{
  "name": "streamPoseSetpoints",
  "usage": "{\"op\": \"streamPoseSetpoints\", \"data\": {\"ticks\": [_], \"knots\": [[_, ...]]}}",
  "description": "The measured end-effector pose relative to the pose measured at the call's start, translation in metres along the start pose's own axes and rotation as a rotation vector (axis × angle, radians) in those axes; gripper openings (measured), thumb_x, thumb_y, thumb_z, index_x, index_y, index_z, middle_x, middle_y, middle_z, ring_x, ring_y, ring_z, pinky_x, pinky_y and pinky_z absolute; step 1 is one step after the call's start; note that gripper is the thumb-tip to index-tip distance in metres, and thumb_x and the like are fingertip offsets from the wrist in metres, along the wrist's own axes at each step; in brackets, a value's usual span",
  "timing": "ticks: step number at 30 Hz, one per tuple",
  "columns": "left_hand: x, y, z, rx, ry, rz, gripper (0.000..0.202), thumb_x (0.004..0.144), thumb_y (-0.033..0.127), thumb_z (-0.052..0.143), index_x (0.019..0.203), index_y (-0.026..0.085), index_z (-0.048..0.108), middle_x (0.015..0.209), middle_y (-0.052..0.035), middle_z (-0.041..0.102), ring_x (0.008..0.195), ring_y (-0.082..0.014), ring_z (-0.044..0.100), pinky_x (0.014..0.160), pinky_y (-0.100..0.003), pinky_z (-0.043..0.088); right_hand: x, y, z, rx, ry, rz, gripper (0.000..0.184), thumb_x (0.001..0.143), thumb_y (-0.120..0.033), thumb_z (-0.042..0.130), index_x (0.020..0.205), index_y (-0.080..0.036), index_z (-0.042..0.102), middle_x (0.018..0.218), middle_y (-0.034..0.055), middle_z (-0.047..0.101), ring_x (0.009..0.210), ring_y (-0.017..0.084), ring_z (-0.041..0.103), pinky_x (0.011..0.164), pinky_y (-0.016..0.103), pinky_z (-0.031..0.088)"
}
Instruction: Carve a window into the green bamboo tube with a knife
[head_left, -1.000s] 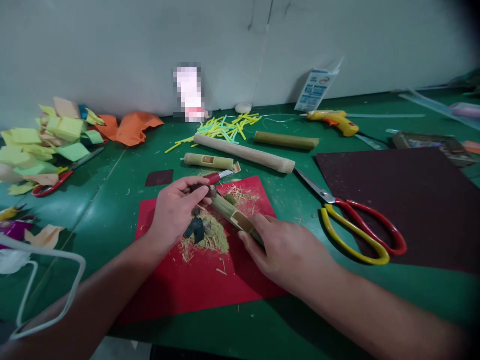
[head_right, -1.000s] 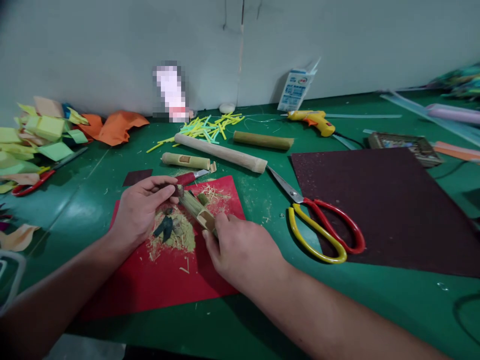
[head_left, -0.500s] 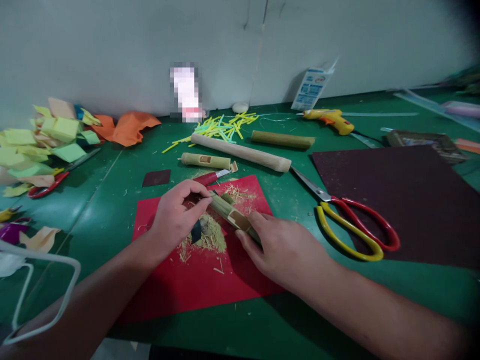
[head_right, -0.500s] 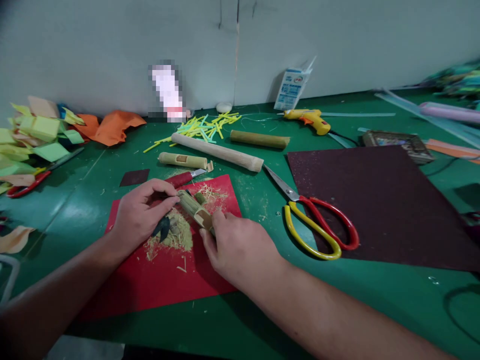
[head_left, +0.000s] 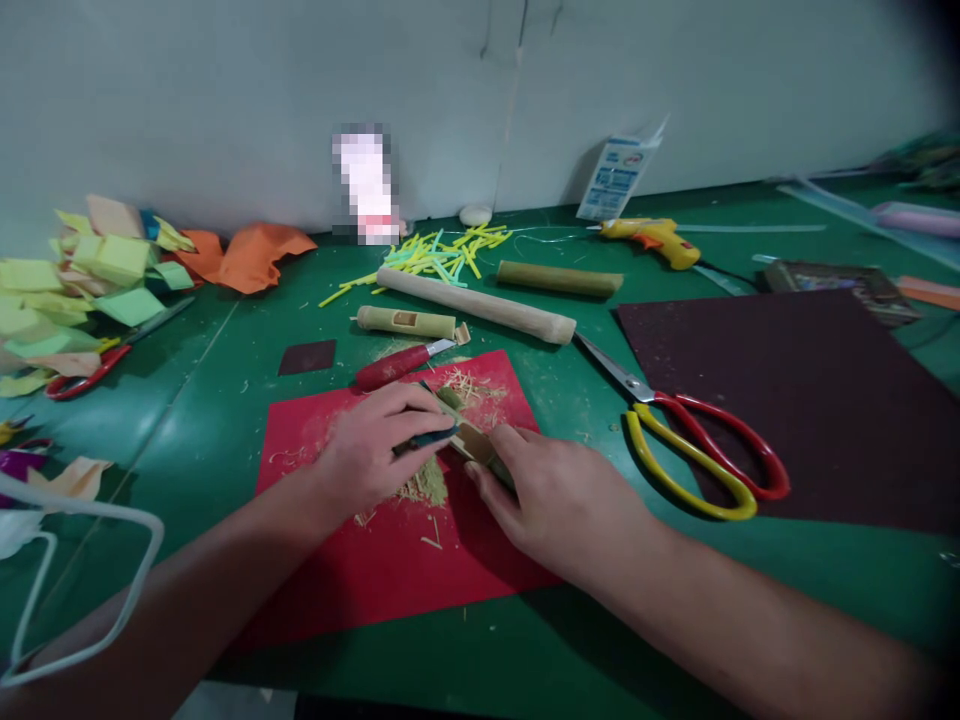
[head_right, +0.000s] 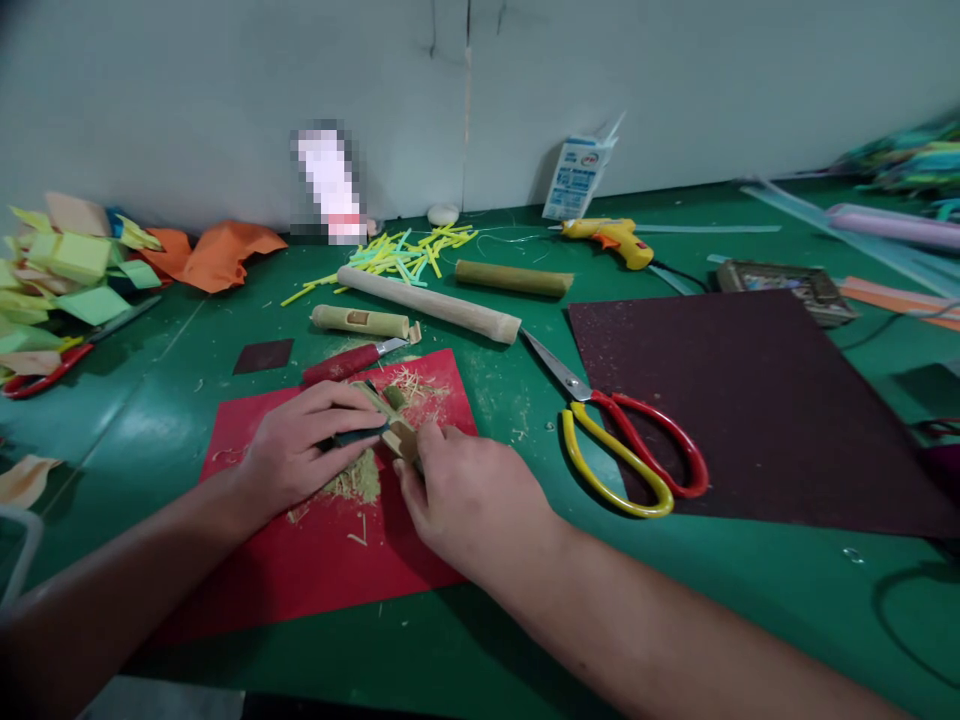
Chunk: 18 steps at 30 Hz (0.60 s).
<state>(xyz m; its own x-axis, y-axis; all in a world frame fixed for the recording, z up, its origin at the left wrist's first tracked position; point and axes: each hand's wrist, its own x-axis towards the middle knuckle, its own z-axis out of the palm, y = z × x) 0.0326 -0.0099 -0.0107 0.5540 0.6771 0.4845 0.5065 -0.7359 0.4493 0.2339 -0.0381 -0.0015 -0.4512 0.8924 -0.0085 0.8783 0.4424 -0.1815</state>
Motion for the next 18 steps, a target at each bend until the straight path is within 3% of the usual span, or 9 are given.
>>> {"op": "streamPoseSetpoints", "data": {"ticks": [12,18], "knots": [[-0.0081,0.0033,0.0046,0.186,-0.071,0.141,0.023,0.085,0.012,0.052,0.106,0.016,0.059,0.101,-0.0087,0.063,0.094,-0.0181,0.058,0.082,-0.033,0.05,0.0011,-0.0004,0.0022,0.009,-0.009,0.01,0.022,0.087,-0.035,0.038,0.083,-0.018,0.051,0.073,0.0048,0.065,0.056,0.018,0.057,0.047,0.029,0.012],[-0.0046,0.0009,0.0045,0.202,0.002,0.047,0.02,0.085,0.015,0.051,0.103,0.016,0.062,0.1,-0.0087,0.064,0.094,-0.0185,0.059,0.083,-0.034,0.051,0.0003,-0.001,0.0018,-0.012,-0.006,0.015,0.024,0.088,-0.036,0.037,0.081,-0.018,0.051,0.07,0.0044,0.063,0.055,0.016,0.056,0.046,0.029,0.012]]}}
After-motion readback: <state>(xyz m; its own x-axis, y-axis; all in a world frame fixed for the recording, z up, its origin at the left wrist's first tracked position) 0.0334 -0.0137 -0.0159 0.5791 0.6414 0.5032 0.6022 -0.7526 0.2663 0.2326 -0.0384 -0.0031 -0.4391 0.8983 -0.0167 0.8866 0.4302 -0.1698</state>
